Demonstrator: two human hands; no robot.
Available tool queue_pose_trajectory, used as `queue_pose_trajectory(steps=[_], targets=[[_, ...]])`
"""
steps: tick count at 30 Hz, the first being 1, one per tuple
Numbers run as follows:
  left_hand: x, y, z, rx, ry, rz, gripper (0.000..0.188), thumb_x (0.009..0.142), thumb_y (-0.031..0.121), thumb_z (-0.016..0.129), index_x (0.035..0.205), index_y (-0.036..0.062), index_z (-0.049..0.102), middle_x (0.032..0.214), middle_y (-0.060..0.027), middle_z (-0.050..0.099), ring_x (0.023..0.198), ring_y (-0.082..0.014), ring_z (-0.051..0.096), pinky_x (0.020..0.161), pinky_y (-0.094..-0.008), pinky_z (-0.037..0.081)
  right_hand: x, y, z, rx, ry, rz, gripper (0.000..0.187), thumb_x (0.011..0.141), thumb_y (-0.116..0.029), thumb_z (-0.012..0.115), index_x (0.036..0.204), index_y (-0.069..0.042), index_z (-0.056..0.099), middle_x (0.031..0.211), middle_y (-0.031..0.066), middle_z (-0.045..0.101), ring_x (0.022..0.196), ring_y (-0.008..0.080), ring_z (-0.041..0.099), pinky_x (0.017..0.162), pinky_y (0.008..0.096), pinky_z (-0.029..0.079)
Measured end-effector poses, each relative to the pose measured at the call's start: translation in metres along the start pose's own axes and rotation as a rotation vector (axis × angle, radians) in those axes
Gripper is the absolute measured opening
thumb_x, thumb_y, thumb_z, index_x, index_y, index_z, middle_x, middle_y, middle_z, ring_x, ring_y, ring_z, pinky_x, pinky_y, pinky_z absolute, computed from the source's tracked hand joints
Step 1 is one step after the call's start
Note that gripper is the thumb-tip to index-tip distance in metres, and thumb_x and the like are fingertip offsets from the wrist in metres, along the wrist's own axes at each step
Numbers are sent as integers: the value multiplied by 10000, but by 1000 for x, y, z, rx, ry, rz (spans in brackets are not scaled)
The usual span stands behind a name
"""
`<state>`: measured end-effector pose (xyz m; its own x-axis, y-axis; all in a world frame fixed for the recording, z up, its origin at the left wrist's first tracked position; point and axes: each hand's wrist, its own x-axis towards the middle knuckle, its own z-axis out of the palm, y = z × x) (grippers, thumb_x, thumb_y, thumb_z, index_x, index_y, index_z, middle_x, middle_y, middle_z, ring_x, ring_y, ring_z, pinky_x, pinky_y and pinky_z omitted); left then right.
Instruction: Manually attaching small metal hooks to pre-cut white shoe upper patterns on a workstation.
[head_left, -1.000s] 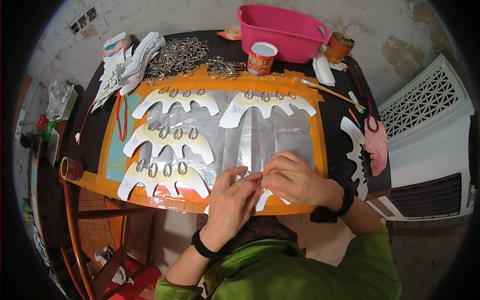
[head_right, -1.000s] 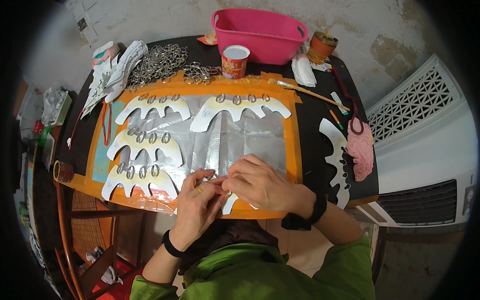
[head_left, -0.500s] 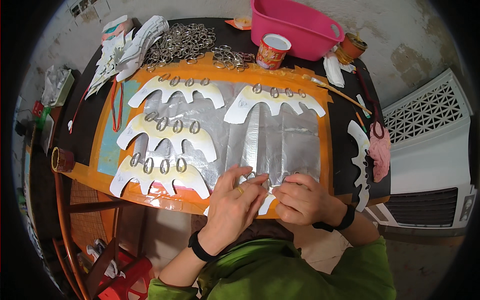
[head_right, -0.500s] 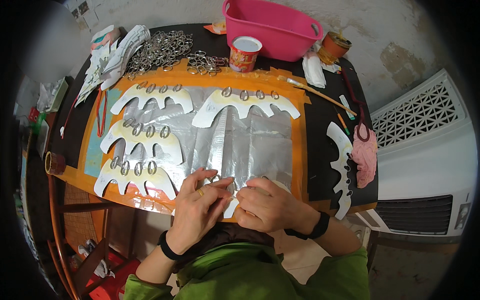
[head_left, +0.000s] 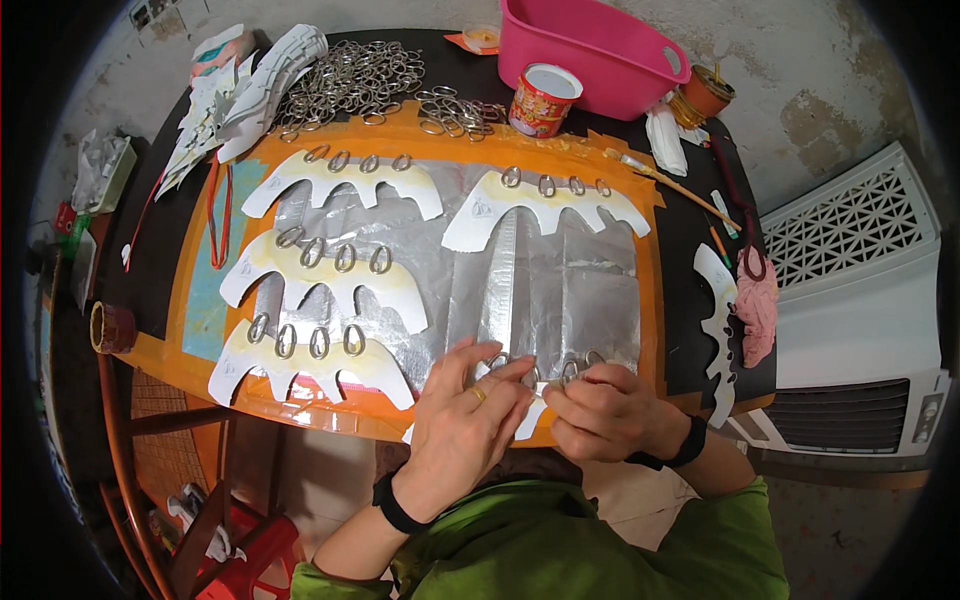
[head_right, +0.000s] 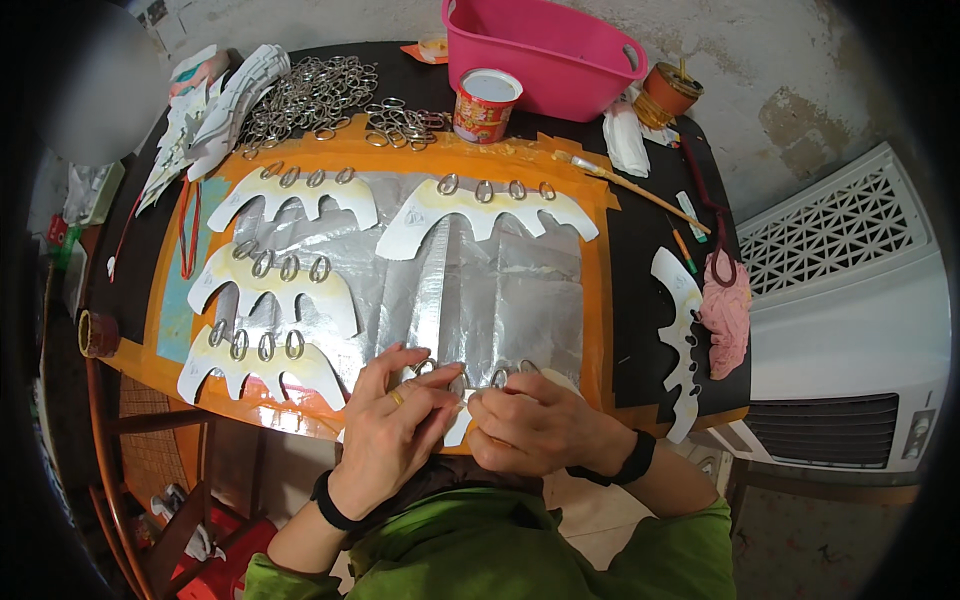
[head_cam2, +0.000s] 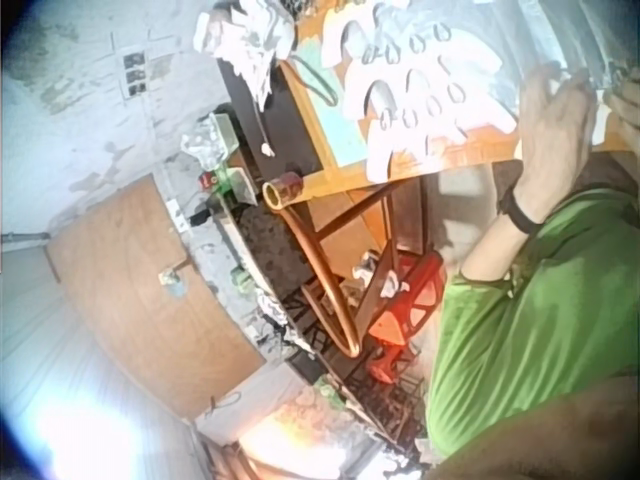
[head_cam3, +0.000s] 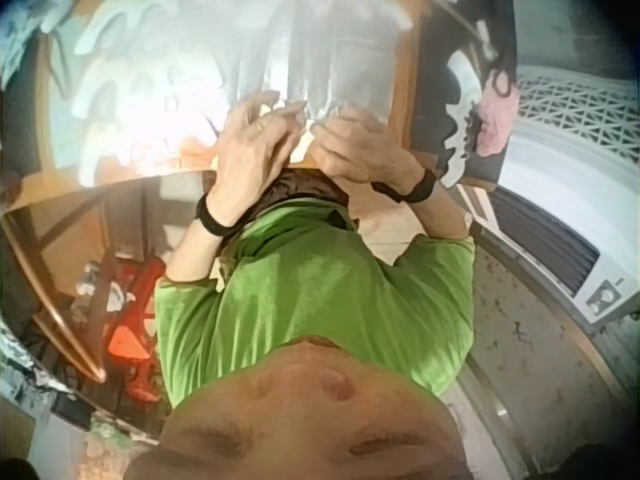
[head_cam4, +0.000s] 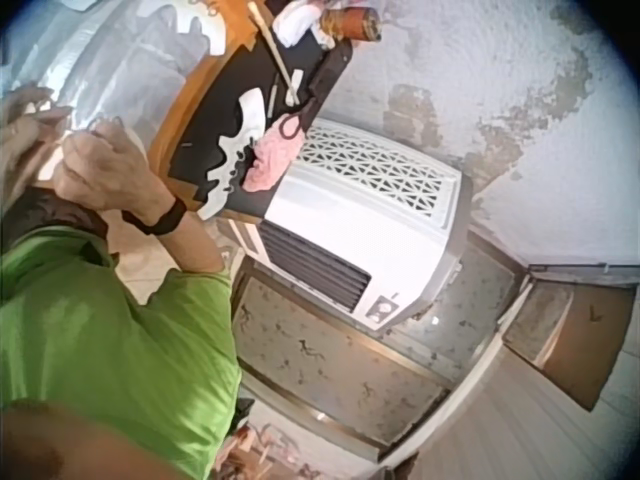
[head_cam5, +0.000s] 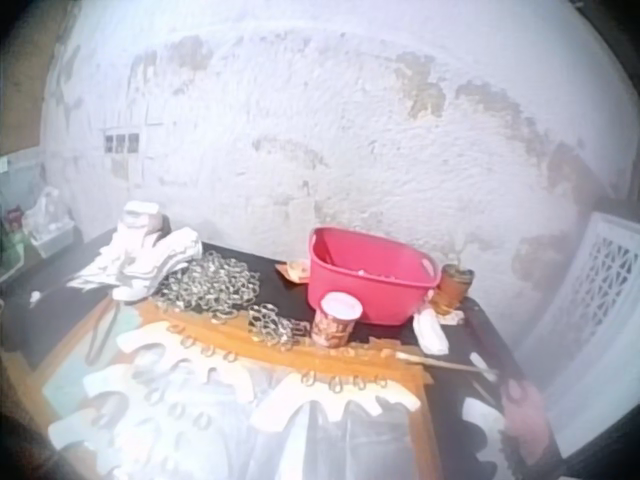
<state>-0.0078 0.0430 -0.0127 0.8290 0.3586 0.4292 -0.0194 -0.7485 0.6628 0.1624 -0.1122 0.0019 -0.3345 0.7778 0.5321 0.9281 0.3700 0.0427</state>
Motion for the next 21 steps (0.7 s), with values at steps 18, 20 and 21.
queue_pose_trajectory(steps=[18,20,21], targets=[[-2,1,-1,107,-6,80,123,852,96,797,913,58,697,1250,-27,715,1221,-313,592,1089,-511,475,3,-2,-7,29,-143,144,86,898,-148,695,963,-99,665,1038,41,705,931,181,641,824,334,489],[-3,2,0,116,30,86,149,827,87,809,922,64,696,1263,-30,682,1221,-310,585,1051,-481,484,5,-3,-8,43,-170,180,156,893,-146,694,1025,-64,687,1036,47,705,916,187,641,817,336,490],[-4,2,2,127,43,100,163,814,80,814,925,64,696,1254,-30,671,1211,-305,583,1021,-467,485,5,-4,-8,49,-177,202,194,890,-146,694,1057,-47,699,1034,51,705,909,190,641,813,337,491]])
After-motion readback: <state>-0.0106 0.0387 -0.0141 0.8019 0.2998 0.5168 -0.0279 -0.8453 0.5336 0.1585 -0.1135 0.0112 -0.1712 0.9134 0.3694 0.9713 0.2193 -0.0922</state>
